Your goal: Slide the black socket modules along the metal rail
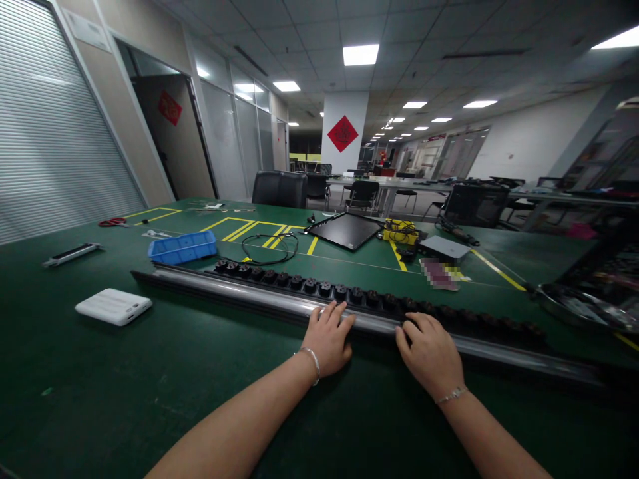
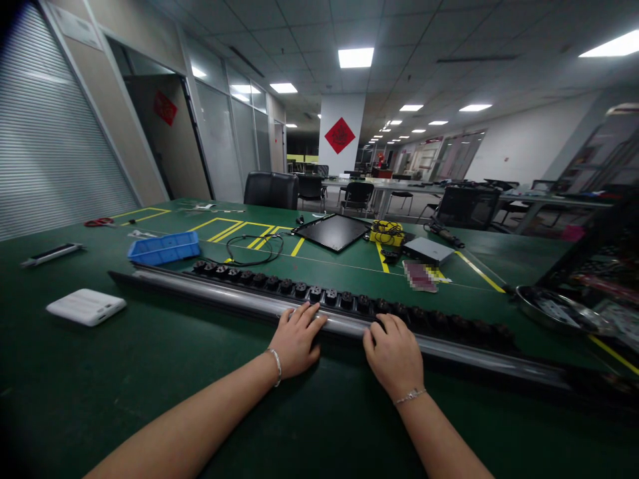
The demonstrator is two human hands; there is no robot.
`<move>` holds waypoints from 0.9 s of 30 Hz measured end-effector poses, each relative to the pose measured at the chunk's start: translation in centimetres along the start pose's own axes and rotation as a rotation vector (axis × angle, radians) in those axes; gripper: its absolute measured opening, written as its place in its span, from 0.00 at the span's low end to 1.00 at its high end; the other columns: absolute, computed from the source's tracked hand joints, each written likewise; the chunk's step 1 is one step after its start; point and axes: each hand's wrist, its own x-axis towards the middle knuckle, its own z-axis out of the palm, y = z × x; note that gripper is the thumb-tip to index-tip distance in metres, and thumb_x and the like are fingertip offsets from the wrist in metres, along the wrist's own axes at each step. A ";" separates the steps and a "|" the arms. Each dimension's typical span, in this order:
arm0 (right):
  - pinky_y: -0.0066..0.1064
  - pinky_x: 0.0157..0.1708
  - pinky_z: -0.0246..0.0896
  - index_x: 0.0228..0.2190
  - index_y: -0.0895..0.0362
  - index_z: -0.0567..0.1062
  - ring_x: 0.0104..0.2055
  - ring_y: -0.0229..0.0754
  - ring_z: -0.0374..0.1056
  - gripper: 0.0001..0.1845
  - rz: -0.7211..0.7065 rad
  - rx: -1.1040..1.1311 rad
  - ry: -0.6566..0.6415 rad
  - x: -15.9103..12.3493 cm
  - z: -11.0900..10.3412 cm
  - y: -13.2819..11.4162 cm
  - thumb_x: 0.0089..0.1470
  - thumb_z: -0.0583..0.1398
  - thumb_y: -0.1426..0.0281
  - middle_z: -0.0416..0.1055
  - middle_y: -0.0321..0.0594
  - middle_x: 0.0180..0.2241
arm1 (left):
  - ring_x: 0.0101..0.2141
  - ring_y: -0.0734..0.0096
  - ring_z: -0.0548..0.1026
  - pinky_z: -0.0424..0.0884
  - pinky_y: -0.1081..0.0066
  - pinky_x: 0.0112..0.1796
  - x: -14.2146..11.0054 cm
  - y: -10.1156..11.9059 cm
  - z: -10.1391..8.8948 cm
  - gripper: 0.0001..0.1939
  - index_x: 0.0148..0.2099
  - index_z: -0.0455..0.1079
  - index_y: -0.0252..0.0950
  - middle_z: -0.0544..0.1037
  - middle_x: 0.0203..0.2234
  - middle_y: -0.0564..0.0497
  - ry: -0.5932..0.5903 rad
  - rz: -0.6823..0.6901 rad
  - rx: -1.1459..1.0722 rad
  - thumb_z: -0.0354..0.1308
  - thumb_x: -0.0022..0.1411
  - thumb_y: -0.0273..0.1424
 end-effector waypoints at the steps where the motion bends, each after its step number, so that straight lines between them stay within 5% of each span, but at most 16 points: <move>1: 0.36 0.43 0.57 0.27 0.59 0.74 0.45 0.46 0.60 0.14 0.007 -0.024 -0.017 0.0 -0.2 0.4 0.56 0.52 0.68 0.68 0.45 0.40 | 0.59 0.54 0.51 0.48 0.48 0.55 0.0 0.0 0.0 0.28 0.58 0.56 0.43 0.55 0.60 0.46 -0.003 -0.001 -0.002 0.54 0.54 0.37; 7: 0.35 0.33 0.57 0.26 0.59 0.76 0.38 0.47 0.62 0.16 0.100 -0.207 -0.192 -0.2 -1.4 3.5 0.55 0.51 0.68 0.69 0.45 0.35 | 0.59 0.54 0.50 0.46 0.48 0.56 0.0 -0.1 0.0 0.28 0.57 0.57 0.44 0.55 0.60 0.47 -0.004 0.006 -0.020 0.55 0.53 0.36; 14: 0.37 0.39 0.55 0.24 0.60 0.73 0.34 0.45 0.62 0.14 0.070 -0.214 -0.314 -0.2 -1.3 5.4 0.53 0.51 0.72 0.68 0.46 0.28 | 0.59 0.54 0.50 0.45 0.47 0.56 0.0 0.0 -0.2 0.27 0.57 0.57 0.43 0.55 0.60 0.46 -0.010 0.003 -0.023 0.55 0.54 0.36; 20: 0.33 0.33 0.56 0.34 0.58 0.72 0.34 0.44 0.61 0.09 0.229 -0.154 -0.291 -0.2 -1.2 5.7 0.52 0.53 0.72 0.66 0.44 0.33 | 0.59 0.55 0.51 0.44 0.47 0.56 0.0 0.0 -0.4 0.27 0.57 0.58 0.43 0.55 0.60 0.46 -0.023 -0.003 -0.024 0.54 0.54 0.35; 27: 0.34 0.28 0.54 0.32 0.58 0.72 0.33 0.48 0.60 0.11 0.389 -0.218 -0.337 -0.6 -1.7 7.9 0.52 0.50 0.73 0.62 0.48 0.34 | 0.59 0.55 0.50 0.43 0.47 0.57 0.0 -0.1 -0.2 0.26 0.56 0.58 0.44 0.56 0.60 0.47 -0.024 0.003 -0.020 0.54 0.54 0.36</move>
